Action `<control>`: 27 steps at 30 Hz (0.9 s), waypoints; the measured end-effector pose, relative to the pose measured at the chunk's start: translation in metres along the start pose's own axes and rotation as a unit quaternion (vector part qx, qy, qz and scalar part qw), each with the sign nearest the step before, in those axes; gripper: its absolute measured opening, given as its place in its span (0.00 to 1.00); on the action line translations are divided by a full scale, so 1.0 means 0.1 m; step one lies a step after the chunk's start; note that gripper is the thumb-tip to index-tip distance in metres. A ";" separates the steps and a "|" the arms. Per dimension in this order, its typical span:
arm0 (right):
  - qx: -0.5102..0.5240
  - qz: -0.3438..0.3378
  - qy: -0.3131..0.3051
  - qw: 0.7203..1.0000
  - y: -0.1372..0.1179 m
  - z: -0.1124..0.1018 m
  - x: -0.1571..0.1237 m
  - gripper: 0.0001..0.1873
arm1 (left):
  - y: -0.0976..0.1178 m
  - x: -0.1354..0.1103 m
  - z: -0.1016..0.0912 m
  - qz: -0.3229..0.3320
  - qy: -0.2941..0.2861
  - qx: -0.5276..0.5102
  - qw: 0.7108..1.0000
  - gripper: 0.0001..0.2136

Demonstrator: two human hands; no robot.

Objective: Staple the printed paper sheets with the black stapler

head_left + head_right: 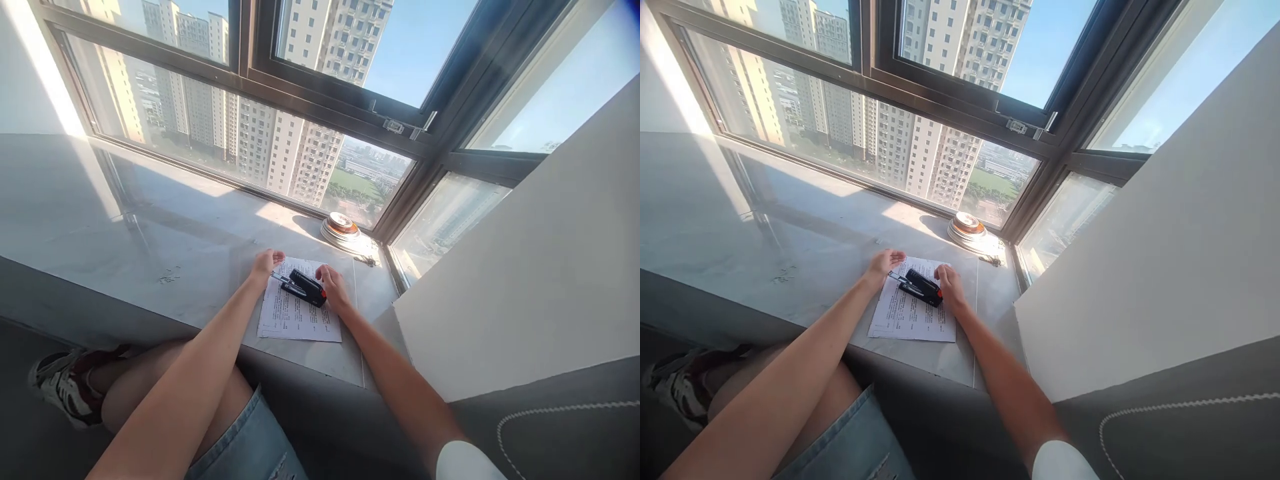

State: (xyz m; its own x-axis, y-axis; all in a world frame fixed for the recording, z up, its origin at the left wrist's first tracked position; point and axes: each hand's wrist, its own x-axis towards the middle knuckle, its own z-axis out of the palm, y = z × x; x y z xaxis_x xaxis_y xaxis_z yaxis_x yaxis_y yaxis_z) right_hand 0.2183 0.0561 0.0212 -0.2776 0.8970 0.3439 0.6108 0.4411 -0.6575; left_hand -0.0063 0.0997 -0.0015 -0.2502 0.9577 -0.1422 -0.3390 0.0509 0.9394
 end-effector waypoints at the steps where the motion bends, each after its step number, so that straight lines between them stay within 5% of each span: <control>1: 0.025 -0.028 -0.032 0.999 -0.01 -0.04 0.01 0.30 | 0.01 -0.01 0.00 -0.002 0.001 -0.004 1.000 0.09; 4: 0.044 -0.092 -0.142 0.985 -0.09 -0.12 -0.01 0.25 | 0.04 -0.02 0.02 -0.009 0.008 -0.012 1.000 0.10; 7: 0.030 -0.093 -0.187 0.977 -0.15 -0.12 -0.05 0.23 | 0.07 -0.03 0.03 -0.018 0.015 -0.016 1.000 0.11; 9: 0.033 -0.094 -0.163 0.982 -0.18 -0.11 -0.07 0.19 | 0.10 -0.05 0.04 -0.020 0.027 -0.023 0.999 0.13; 13: -0.036 -0.144 -0.006 0.989 -0.17 -0.08 -0.09 0.23 | 0.18 -0.15 0.09 -0.064 0.013 -0.136 0.989 0.17; 18: -0.227 -0.304 0.059 0.923 -0.14 -0.05 -0.08 0.30 | 0.27 -0.33 0.20 -0.193 -0.043 -0.271 0.942 0.18; 22: -0.296 -0.368 0.083 0.878 -0.14 -0.05 -0.06 0.26 | 0.30 -0.40 0.27 -0.216 -0.047 -0.291 0.931 0.17; 24: -0.291 -0.366 0.073 0.881 -0.16 -0.05 -0.06 0.26 | 0.31 -0.40 0.28 -0.211 -0.040 -0.282 0.935 0.14; 27: -0.209 -0.265 0.099 0.936 -0.21 -0.06 -0.07 0.30 | 0.31 -0.37 0.26 -0.171 0.015 -0.235 0.957 0.12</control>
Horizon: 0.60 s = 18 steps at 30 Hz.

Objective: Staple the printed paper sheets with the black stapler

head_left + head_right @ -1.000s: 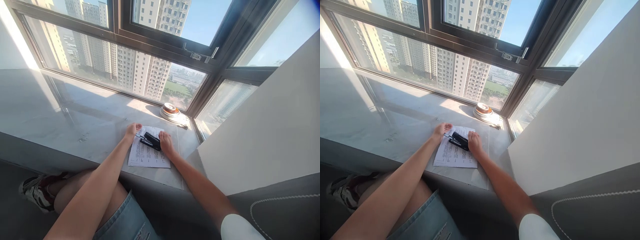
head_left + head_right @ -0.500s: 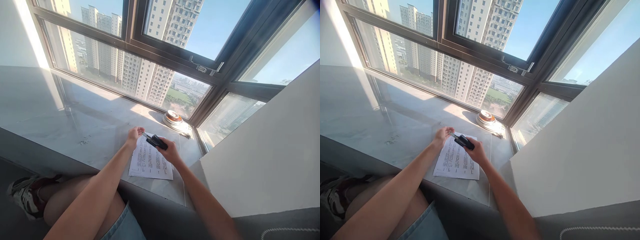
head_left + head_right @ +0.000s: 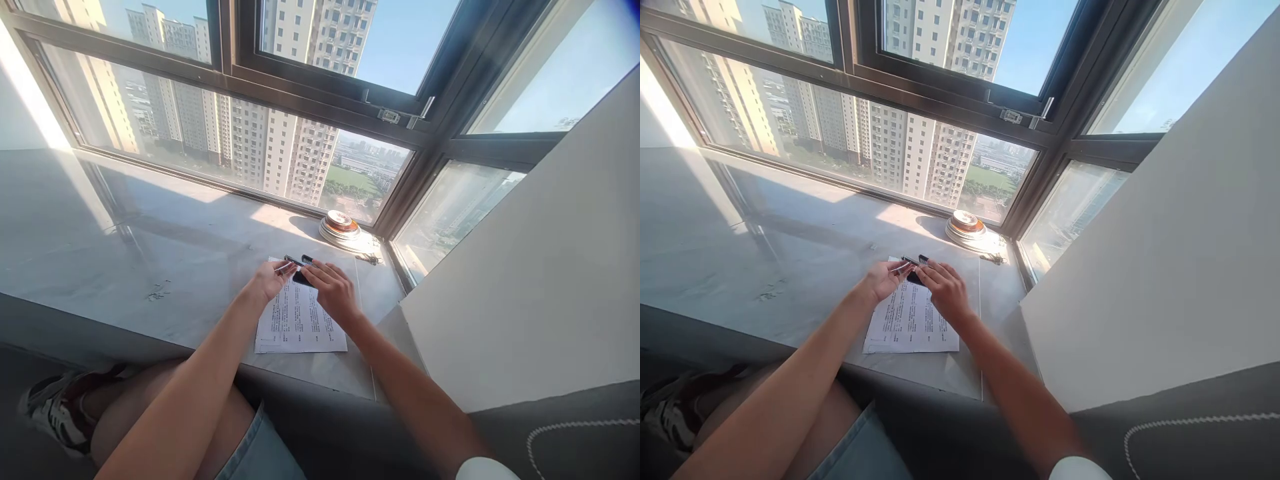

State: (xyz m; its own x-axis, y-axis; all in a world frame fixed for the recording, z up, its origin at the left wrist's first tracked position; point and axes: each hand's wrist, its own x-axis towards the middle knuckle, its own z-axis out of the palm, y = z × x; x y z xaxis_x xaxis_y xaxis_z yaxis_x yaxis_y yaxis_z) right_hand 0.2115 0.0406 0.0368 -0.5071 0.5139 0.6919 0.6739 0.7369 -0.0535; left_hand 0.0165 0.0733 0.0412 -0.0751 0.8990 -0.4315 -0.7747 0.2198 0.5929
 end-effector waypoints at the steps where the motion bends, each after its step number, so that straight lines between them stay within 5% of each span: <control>1: 0.038 0.069 0.014 0.997 -0.01 0.00 0.01 0.30 | 0.01 0.01 -0.01 0.024 0.021 0.010 0.999 0.13; 4: 0.187 0.238 0.021 0.953 -0.03 0.05 0.01 0.27 | 0.05 0.00 -0.03 0.135 0.044 0.041 0.989 0.11; 9: 0.344 0.307 -0.059 0.886 0.00 0.25 -0.04 0.24 | 0.07 -0.11 -0.01 0.325 -0.021 0.193 0.926 0.09; 12: 0.310 0.275 -0.035 0.909 -0.01 0.24 -0.03 0.28 | 0.05 -0.21 0.03 0.357 -0.077 0.299 0.882 0.14; 15: 0.260 0.190 0.078 0.944 -0.04 0.09 0.02 0.33 | 0.01 -0.31 0.09 0.345 -0.162 0.377 0.844 0.18; 18: 0.214 0.101 0.149 0.960 -0.07 -0.04 0.06 0.17 | -0.05 -0.37 0.12 0.294 -0.254 0.389 0.835 0.20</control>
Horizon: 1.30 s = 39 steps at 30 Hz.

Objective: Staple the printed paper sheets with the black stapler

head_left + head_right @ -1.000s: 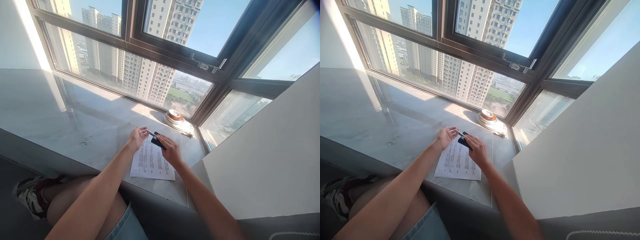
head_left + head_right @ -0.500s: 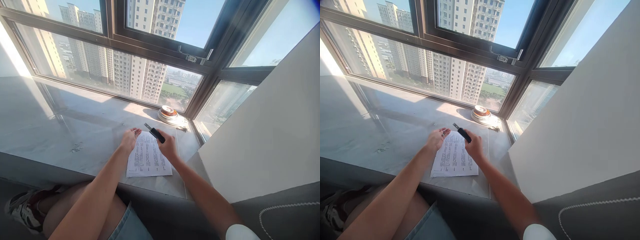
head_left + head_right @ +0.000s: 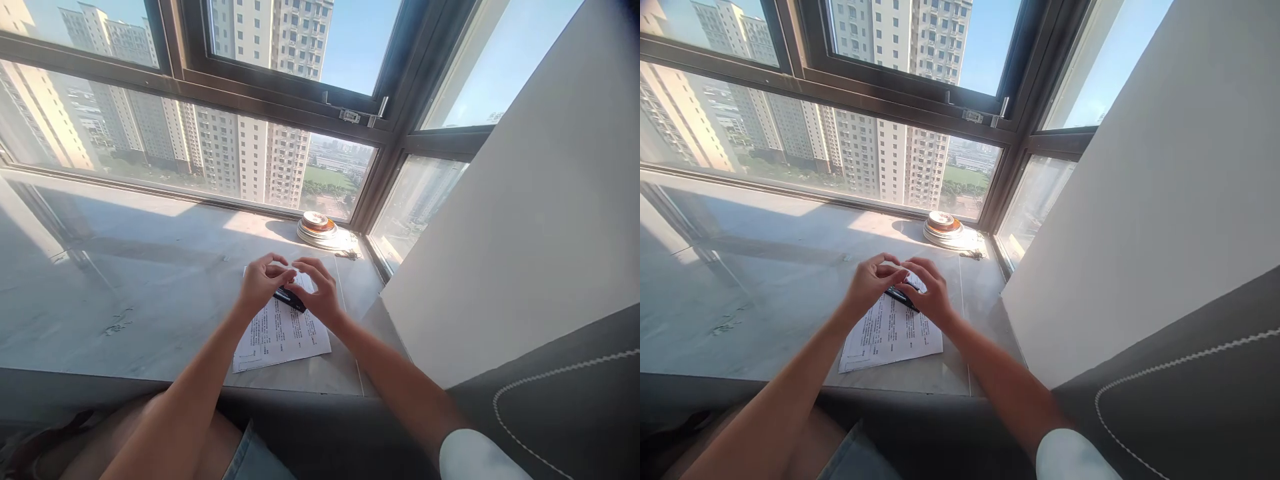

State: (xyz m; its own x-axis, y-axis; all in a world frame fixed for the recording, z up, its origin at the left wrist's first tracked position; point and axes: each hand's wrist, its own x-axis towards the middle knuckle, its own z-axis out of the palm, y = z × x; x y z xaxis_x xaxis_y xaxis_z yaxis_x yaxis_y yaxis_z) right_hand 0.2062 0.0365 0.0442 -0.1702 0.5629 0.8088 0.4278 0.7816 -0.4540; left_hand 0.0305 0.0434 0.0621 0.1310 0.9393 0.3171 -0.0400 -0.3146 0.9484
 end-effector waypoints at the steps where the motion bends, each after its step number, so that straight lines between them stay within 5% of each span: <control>1: -0.012 -0.025 0.003 1.000 -0.01 -0.02 0.01 0.11 | -0.01 -0.01 0.02 -0.003 -0.017 -0.012 1.000 0.20; 3: -0.030 -0.062 0.000 0.998 -0.01 -0.03 0.01 0.05 | -0.05 -0.01 0.03 -0.008 -0.029 -0.024 0.999 0.20; 11: -0.048 -0.138 -0.043 0.988 0.10 -0.10 0.06 0.09 | -0.05 -0.01 0.05 0.000 -0.019 -0.003 1.000 0.20; 14: -0.074 -0.056 -0.006 0.996 0.35 -0.21 0.09 0.10 | -0.06 0.07 -0.13 0.062 0.095 0.188 0.975 0.14; 18: -0.085 0.134 0.044 0.986 0.94 -0.40 0.07 0.11 | -0.30 0.30 -0.65 0.007 0.275 0.417 0.866 0.09; 22: -0.091 0.258 0.007 0.962 1.42 -0.53 -0.02 0.13 | -0.68 0.55 -1.04 -0.048 0.232 0.516 0.823 0.15; 26: -0.126 0.279 -0.030 0.951 1.59 -0.52 -0.08 0.11 | -0.91 0.65 -1.12 -0.088 0.175 0.560 0.805 0.20; 32: -0.186 0.230 -0.046 0.954 1.42 -0.47 -0.02 0.14 | -0.93 0.60 -1.15 -0.058 0.143 0.564 0.811 0.17; 35: -0.161 0.158 -0.016 0.974 1.11 -0.38 0.04 0.11 | -0.91 0.57 -1.17 -0.060 0.146 0.543 0.825 0.19; 39: -0.063 0.101 -0.052 0.992 0.60 -0.16 0.05 0.12 | -0.93 0.52 -1.15 -0.069 0.168 0.502 0.845 0.18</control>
State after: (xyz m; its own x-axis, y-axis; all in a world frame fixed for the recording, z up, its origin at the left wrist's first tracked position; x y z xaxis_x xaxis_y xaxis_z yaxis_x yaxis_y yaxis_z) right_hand 0.2455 0.0814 0.0271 -0.1578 0.7341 0.6605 0.5694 0.6141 -0.5465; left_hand -0.0726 0.1375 -0.0088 -0.2293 0.9097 0.3461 0.8364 0.0023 0.5481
